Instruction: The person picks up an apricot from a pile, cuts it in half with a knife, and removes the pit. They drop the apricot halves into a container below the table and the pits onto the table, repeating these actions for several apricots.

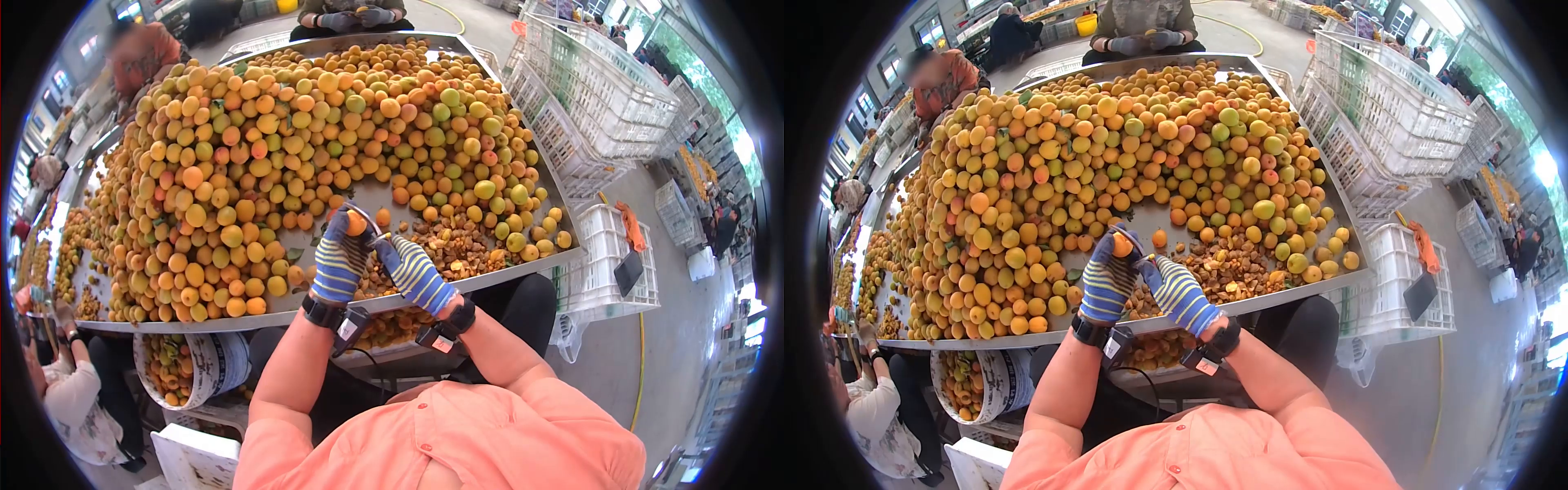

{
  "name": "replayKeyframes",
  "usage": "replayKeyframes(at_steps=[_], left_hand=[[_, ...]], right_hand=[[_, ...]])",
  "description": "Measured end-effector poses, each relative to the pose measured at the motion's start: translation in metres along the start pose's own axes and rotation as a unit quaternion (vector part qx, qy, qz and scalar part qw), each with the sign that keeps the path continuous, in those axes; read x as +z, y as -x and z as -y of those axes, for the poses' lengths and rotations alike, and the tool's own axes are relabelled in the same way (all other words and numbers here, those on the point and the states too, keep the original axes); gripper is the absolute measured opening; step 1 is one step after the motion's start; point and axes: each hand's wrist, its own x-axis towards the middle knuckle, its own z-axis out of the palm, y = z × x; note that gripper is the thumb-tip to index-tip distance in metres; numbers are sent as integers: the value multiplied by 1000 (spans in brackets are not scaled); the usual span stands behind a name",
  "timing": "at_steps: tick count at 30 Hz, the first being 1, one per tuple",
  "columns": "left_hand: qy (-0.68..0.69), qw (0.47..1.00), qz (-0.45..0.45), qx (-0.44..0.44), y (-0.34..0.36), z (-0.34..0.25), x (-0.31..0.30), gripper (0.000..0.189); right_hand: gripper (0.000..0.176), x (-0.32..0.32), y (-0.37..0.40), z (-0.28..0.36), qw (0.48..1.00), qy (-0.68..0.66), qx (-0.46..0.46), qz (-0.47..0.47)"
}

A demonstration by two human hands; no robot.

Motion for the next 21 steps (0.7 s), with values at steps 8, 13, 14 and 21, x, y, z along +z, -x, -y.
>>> replayKeyframes(at_steps=[8,13,14,21], left_hand=[[-100,995,-8,27,-4,5,-11,33],[-147,988,26,45,-5,4,-4,35],[-90,995,31,20,-4,6,-3,36],[-67,996,35,-41,2,-1,-1,48]], right_hand=[[28,0,5,6,980,199,-27,-7],[29,-9,0,11,968,245,-47,-6],[29,-9,-1,11,968,248,-42,-17],[34,0,1,-2,959,284,-17,10]])
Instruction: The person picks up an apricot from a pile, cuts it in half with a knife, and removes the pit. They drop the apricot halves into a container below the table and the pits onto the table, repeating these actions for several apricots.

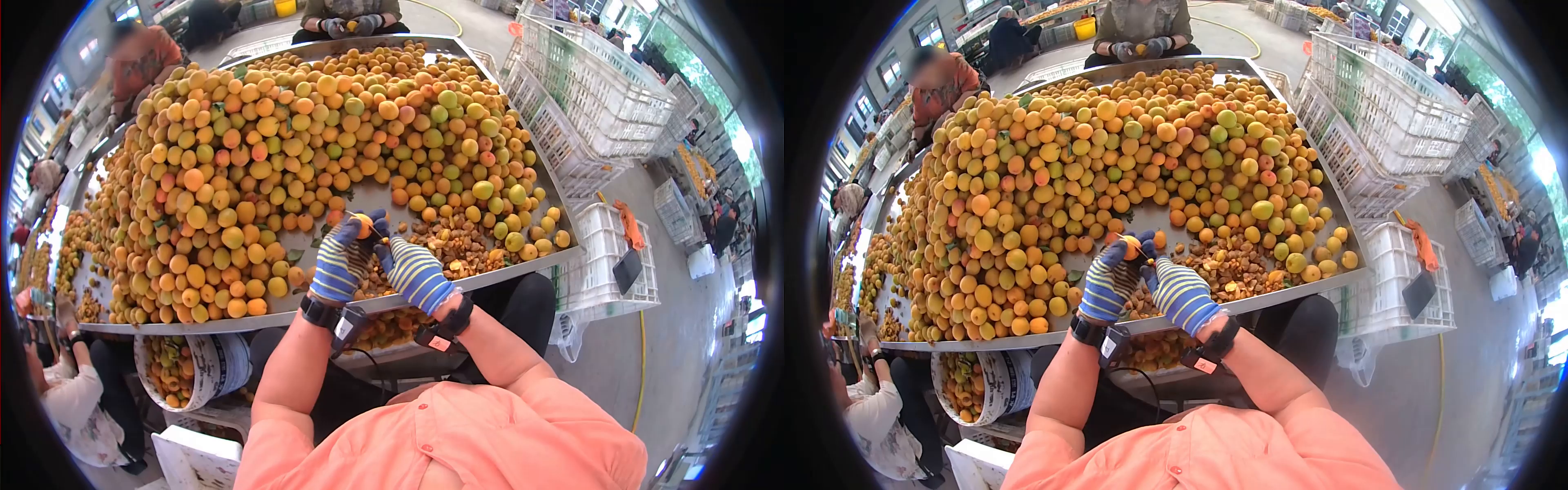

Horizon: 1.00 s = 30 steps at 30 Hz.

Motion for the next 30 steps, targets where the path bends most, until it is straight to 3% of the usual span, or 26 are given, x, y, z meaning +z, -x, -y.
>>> replayKeyframes(at_steps=[2,5,6,10,13,17,21,22,25,30], left_hand=[[-45,999,10,25,-4,-5,-1,58],[-193,974,-13,121,-3,-2,13,53],[-149,979,-17,139,-3,3,14,53],[126,991,14,-46,-8,5,-11,52],[80,993,38,-72,-2,9,-2,51],[-113,993,-21,24,1,4,5,48],[-96,987,-41,119,4,9,18,50],[-44,993,-29,107,-1,12,13,51],[140,985,-3,-98,1,3,-1,50],[2,1000,-23,-20,-2,12,-8,36]], right_hand=[[35,-10,-2,1,1000,-6,-1,23],[35,-16,-5,0,999,-22,1,32],[35,-16,-5,-1,999,-27,3,32],[36,-21,-1,2,1000,-10,9,22],[34,-21,3,6,999,12,13,30],[30,-17,6,5,1000,9,14,16],[32,-13,4,0,1000,2,-2,11],[30,-14,3,1,1000,8,-8,2],[30,-26,2,12,1000,-13,-9,-14],[27,-16,3,12,999,31,6,20]])
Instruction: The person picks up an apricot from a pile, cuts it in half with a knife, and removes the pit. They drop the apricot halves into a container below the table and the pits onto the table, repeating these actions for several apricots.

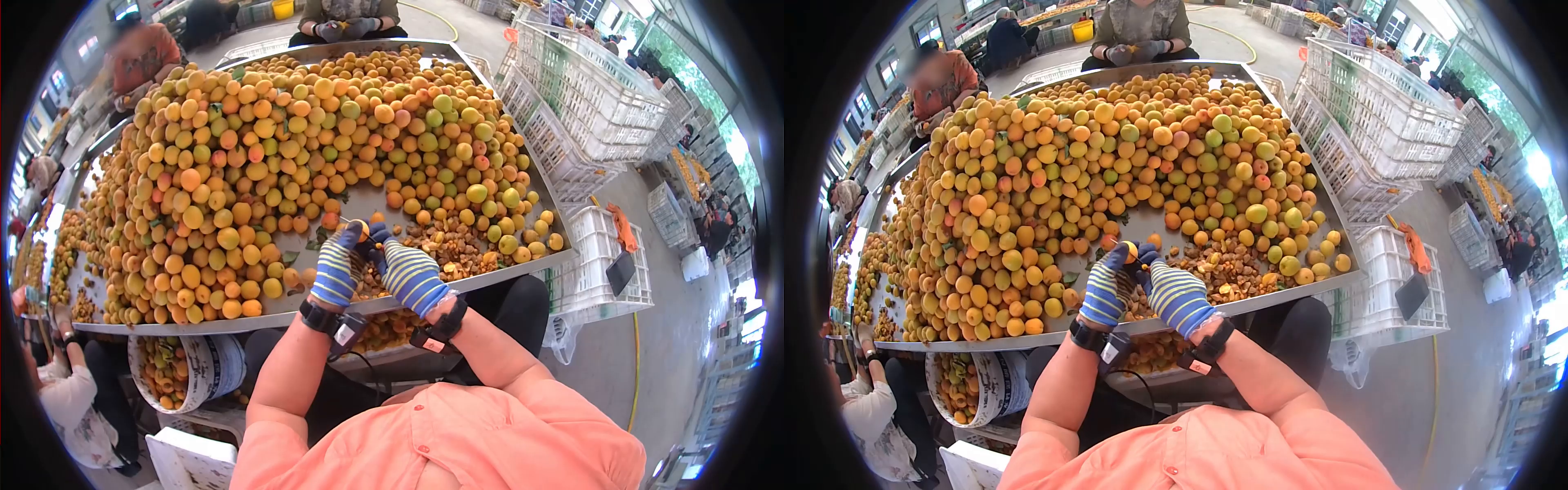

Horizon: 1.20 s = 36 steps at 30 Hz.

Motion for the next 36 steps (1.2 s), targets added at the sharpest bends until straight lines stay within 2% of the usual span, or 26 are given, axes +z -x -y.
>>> replayKeyframes(at_steps=[3,4,7,8,9,11,12,15,16,19,20,21,23,25,27,28,31,32,35,36], left_hand=[[-224,966,-82,97,1,-1,9,30],[-241,961,-77,113,2,-3,11,28],[-264,956,-48,121,0,-4,9,29],[-289,947,-51,129,2,-4,14,30],[-282,951,-46,117,2,-2,13,31],[-266,959,-32,91,-1,4,7,34],[-249,965,-38,74,-1,7,7,35],[-86,995,-7,42,2,9,5,33],[-67,996,-28,54,4,8,1,30],[-20,995,-93,27,-3,-2,-20,30],[-36,997,-68,29,-3,-3,-23,29],[-67,995,-68,38,-4,-1,-24,28],[-131,988,-65,54,-2,3,-5,25],[-199,977,-14,73,-8,19,-8,28],[-398,909,-15,123,2,32,12,30],[-433,889,16,148,12,31,26,29],[-328,935,-2,137,12,34,12,32],[-296,945,-6,137,17,29,10,37],[-205,974,3,93,19,19,19,39],[-124,990,-8,61,17,19,20,39]], right_hand=[[26,5,-3,1,998,20,30,43],[24,0,-3,7,998,-11,44,32],[22,28,1,-15,989,-120,-46,-70],[22,33,0,-21,967,-85,-185,-156],[24,35,3,-25,975,-176,-120,-69],[28,9,5,-8,933,-345,16,104],[36,-3,8,-3,719,-609,263,207],[42,-22,21,7,768,-548,250,217],[41,-11,23,-4,861,-441,158,196],[39,-2,34,-22,916,-353,137,129],[36,-11,34,-22,891,-385,195,142],[33,-13,35,-23,903,-401,144,54],[32,-19,27,-22,934,-343,83,-61],[38,-24,15,-20,968,-223,72,-89],[39,-14,3,-25,983,-152,60,-81],[39,-12,-1,-26,988,-125,48,-71],[35,3,-4,-36,984,-163,12,-69],[32,10,-5,-37,980,-174,-11,-101],[28,13,-9,-36,919,-366,54,-139],[27,17,-11,-39,922,-356,68,-134]])
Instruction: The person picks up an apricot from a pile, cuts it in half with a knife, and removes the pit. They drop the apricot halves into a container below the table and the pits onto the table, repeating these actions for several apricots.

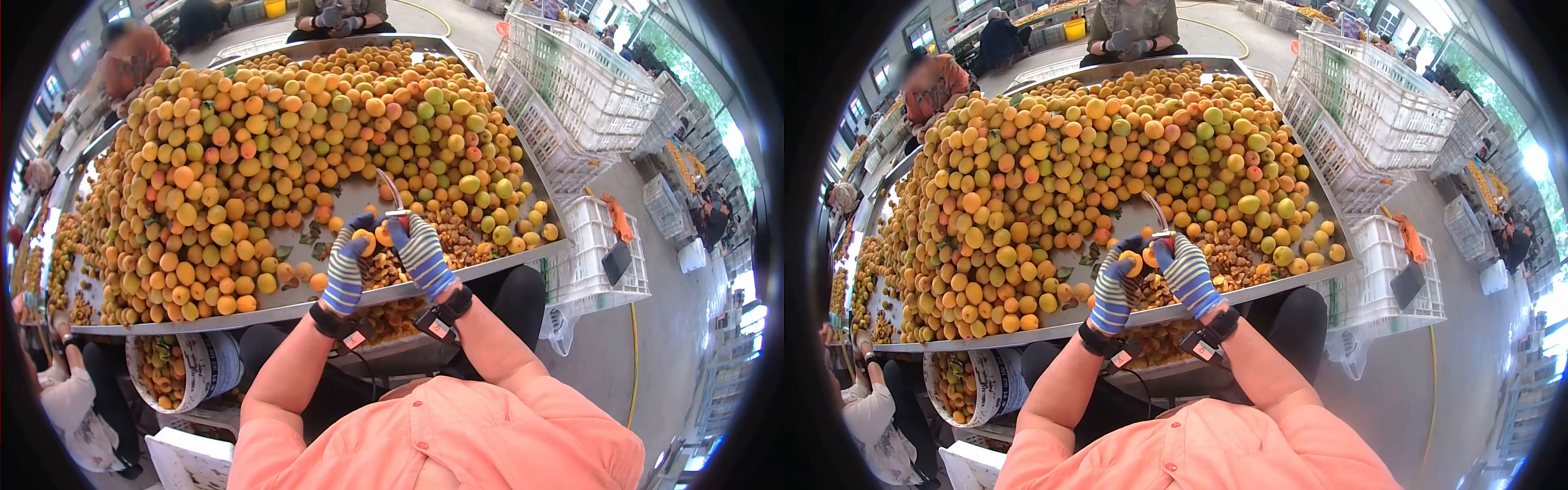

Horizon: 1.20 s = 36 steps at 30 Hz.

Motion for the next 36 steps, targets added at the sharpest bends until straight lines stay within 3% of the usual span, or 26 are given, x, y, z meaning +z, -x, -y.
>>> replayKeyframes(at_steps=[1,3,7,8,10,11,12,13,19,22,25,30,33,36], left_hand=[[65,998,-6,-13,-3,2,-2,38],[194,980,-17,-37,-9,6,-8,38],[252,961,-23,-108,-5,4,-14,35],[225,965,-88,-103,-7,4,-11,32],[223,967,-50,-112,-8,7,-21,40],[222,967,-29,-119,-8,5,-19,45],[178,976,-36,-117,-6,5,-13,57],[153,979,-33,-128,-4,5,-9,57],[49,986,-60,-150,3,4,-1,59],[78,985,6,-151,4,9,-1,58],[57,987,-62,-140,0,20,-5,56],[10,988,-132,-76,0,22,0,53],[-45,992,-116,-24,0,28,-6,52],[5,983,-178,-43,1,22,15,48]], right_hand=[[28,2,0,0,998,68,9,4],[28,7,10,7,986,154,-56,33],[26,15,18,19,980,189,-46,45],[27,17,16,9,977,201,-66,27],[26,22,10,13,998,-58,-14,-4],[26,22,5,26,982,-186,13,-23],[26,18,2,43,962,-250,99,-42],[24,15,-6,47,948,-291,119,-42],[26,14,-28,62,931,-351,54,-82],[33,23,-28,56,929,-354,61,-91],[24,30,-26,49,943,-315,52,-88],[27,33,-27,55,945,-295,44,-132],[45,37,-33,53,942,-297,33,-155],[43,46,-30,46,948,-284,39,-140]])
